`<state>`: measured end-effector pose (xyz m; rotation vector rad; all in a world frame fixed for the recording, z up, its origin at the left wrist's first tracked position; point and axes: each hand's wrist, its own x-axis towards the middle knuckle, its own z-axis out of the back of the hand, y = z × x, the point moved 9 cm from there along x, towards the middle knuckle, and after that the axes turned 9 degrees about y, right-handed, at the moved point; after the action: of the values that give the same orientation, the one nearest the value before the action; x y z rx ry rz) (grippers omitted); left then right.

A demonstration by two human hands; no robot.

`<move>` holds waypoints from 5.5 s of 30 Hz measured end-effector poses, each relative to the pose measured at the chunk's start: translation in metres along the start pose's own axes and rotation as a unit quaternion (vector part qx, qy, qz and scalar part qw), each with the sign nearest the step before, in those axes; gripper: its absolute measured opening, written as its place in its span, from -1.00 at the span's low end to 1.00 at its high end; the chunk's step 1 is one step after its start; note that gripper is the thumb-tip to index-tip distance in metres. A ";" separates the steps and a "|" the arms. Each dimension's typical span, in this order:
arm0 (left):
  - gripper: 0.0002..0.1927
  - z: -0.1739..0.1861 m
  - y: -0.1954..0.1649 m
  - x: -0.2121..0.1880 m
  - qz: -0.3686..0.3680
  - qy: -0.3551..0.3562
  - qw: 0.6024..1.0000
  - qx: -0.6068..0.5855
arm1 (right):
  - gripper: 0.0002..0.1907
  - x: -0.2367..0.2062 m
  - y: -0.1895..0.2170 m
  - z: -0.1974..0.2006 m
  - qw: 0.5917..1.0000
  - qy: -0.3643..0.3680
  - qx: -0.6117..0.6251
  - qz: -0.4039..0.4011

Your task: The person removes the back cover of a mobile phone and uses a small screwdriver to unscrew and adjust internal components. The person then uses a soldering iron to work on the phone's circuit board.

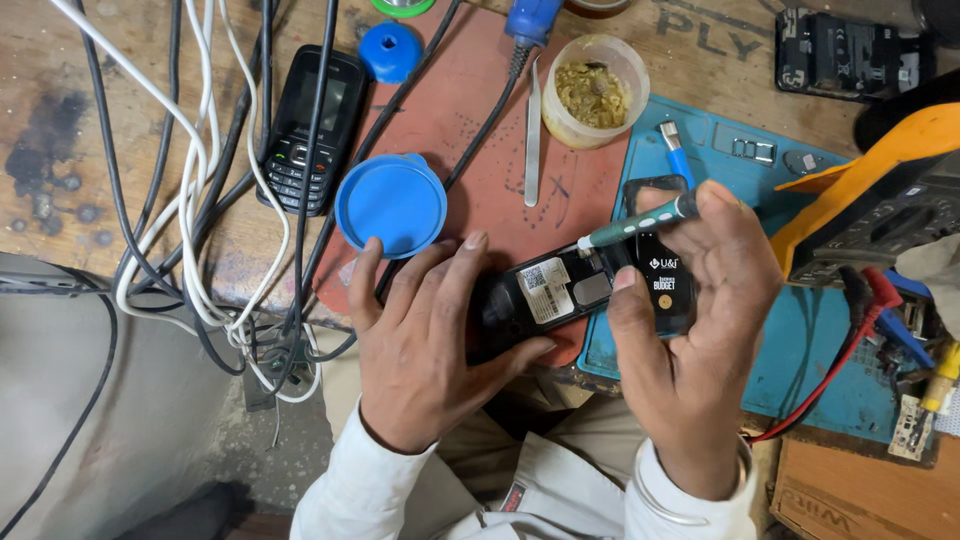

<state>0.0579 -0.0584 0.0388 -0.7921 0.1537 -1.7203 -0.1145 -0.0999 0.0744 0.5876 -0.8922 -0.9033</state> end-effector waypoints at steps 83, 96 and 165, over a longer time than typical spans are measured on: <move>0.18 -0.003 0.015 -0.029 0.045 -0.046 0.991 -0.118 | -0.36 0.012 0.023 -0.063 0.983 0.057 0.152 0.089; 0.16 -0.008 0.011 -0.026 0.027 -0.021 0.993 -0.115 | -0.37 0.016 0.042 -0.055 0.985 0.045 -0.001 0.166; 0.04 -0.020 0.011 -0.028 0.033 0.020 0.995 -0.096 | -0.43 0.015 0.034 -0.057 0.991 0.028 0.008 0.131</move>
<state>0.0579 -0.0427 0.0061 -0.8822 0.3732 -1.6758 -0.0468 -0.0909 0.0765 0.4925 -0.9028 -0.6403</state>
